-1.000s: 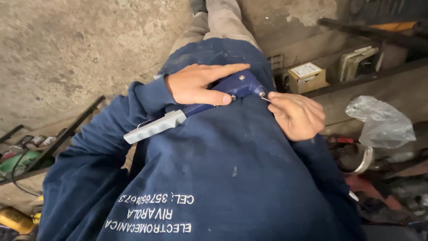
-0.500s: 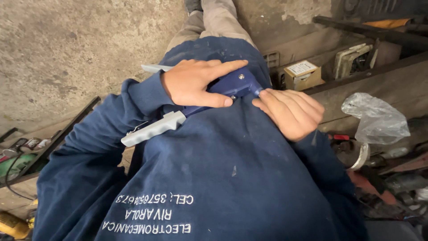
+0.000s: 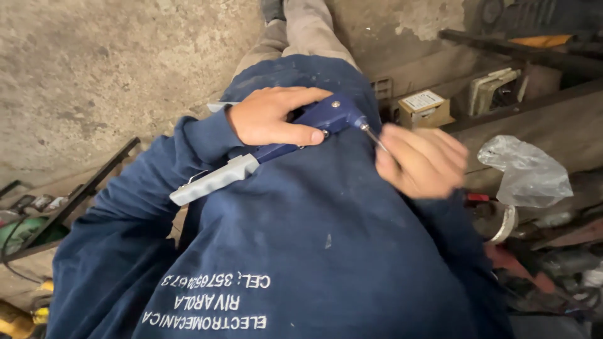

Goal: Adjusting a control panel and inspecting a manual riveting tool

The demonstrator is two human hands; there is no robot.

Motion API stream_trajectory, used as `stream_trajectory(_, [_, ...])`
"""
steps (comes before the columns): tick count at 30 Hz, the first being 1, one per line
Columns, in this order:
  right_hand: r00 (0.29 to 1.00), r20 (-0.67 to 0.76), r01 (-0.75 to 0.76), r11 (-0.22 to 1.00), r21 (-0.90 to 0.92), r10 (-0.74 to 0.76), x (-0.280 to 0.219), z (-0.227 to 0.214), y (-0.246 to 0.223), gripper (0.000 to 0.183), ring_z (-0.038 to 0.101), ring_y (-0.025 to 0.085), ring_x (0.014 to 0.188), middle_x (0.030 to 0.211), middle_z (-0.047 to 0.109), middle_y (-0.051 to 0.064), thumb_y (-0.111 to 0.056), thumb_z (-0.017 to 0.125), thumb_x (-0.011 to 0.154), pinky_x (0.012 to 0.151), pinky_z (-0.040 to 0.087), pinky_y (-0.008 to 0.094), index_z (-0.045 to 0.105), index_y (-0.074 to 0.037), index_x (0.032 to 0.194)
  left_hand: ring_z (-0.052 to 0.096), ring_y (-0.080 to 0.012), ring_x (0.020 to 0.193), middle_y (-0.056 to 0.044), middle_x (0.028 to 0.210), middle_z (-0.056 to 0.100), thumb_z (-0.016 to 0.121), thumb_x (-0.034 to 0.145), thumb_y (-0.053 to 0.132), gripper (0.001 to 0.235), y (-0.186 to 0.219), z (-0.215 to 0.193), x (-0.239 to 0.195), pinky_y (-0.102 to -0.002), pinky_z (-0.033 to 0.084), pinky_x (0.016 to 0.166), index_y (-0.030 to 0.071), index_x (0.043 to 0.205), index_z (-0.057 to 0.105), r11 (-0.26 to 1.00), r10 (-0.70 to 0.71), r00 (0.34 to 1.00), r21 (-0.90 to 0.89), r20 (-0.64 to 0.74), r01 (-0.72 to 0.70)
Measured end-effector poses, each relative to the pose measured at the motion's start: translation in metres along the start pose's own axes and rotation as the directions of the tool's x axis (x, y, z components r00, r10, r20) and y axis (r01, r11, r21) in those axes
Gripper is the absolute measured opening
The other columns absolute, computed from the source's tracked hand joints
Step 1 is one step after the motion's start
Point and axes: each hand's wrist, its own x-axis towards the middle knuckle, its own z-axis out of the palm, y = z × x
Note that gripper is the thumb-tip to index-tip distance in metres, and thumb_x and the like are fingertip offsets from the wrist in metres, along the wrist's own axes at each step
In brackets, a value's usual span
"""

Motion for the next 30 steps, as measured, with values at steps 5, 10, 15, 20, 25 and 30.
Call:
stream_trajectory(5, [0.687,-0.594,-0.499,0.866,0.032,0.418,-0.030,-0.063,-0.006,0.011,0.048,0.029,0.058,0.083,0.054,0.019,-0.009,0.055,0.098,0.062,0.046,0.043,0.054,0.002,0.099,0.071,-0.0226,0.095,-0.010,0.121,0.071,0.065,0.091,0.037,0.064,0.014,-0.007,0.007,-0.032,0.049,0.087,0.001,0.142,0.052,0.980,0.195,0.981,-0.038,-0.018,-0.195])
stream_trajectory(10, [0.590,-0.727,-0.753,0.564,-0.338,0.352,-0.139,-0.157,0.024,0.014,0.050,0.023,0.060,0.079,0.061,0.015,-0.005,0.057,0.095,0.057,0.048,0.036,0.065,0.006,0.098,0.065,-0.0294,0.119,-0.015,0.139,0.064,0.063,0.088,0.037,0.069,0.001,-0.013,0.023,-0.036,0.046,0.099,0.001,0.146,0.049,0.978,0.207,0.973,-0.014,0.098,-0.207])
stream_trajectory(15, [0.619,-0.721,-0.784,0.187,-0.592,0.312,-0.204,-0.183,0.006,0.019,0.063,0.024,0.061,0.076,0.075,0.014,-0.011,0.062,0.089,0.060,0.055,0.034,0.073,0.004,0.091,0.068,-0.0248,0.107,-0.012,0.128,0.069,0.064,0.084,0.034,0.068,0.010,-0.016,0.028,-0.034,0.049,0.093,0.004,0.144,0.052,0.994,0.111,0.981,-0.041,0.158,-0.106])
stream_trajectory(20, [0.578,-0.653,-0.767,0.052,-0.640,0.490,-0.270,-0.171,0.029,0.020,0.068,0.029,0.059,0.079,0.078,0.014,-0.018,0.071,0.089,0.056,0.056,0.036,0.078,0.000,0.093,0.061,-0.0266,0.125,-0.015,0.141,0.062,0.063,0.085,0.034,0.072,0.007,-0.015,0.031,-0.035,0.043,0.105,-0.001,0.146,0.048,0.991,0.110,0.981,-0.088,0.163,-0.096])
stream_trajectory(25, [0.606,-0.621,-0.685,-0.069,-0.725,0.497,-0.269,-0.165,0.032,0.030,0.056,0.027,0.054,0.072,0.066,0.006,-0.030,0.081,0.093,0.052,0.048,0.038,0.069,-0.007,0.076,0.066,-0.0242,0.112,-0.012,0.132,0.067,0.061,0.088,0.035,0.066,0.014,-0.014,0.030,-0.033,0.047,0.097,0.002,0.144,0.050,0.992,0.116,0.982,-0.074,0.147,-0.106])
stream_trajectory(30, [0.625,-0.600,-0.780,0.443,-0.443,0.500,-0.233,-0.104,0.030,0.016,0.061,0.024,0.060,0.076,0.076,0.017,0.010,0.061,0.078,0.061,0.053,0.033,0.077,0.009,0.079,0.052,-0.0317,0.135,-0.019,0.151,0.051,0.058,0.089,0.036,0.075,0.017,-0.018,0.031,-0.040,0.038,0.111,-0.002,0.151,0.039,0.973,0.212,0.964,-0.128,0.159,-0.192])
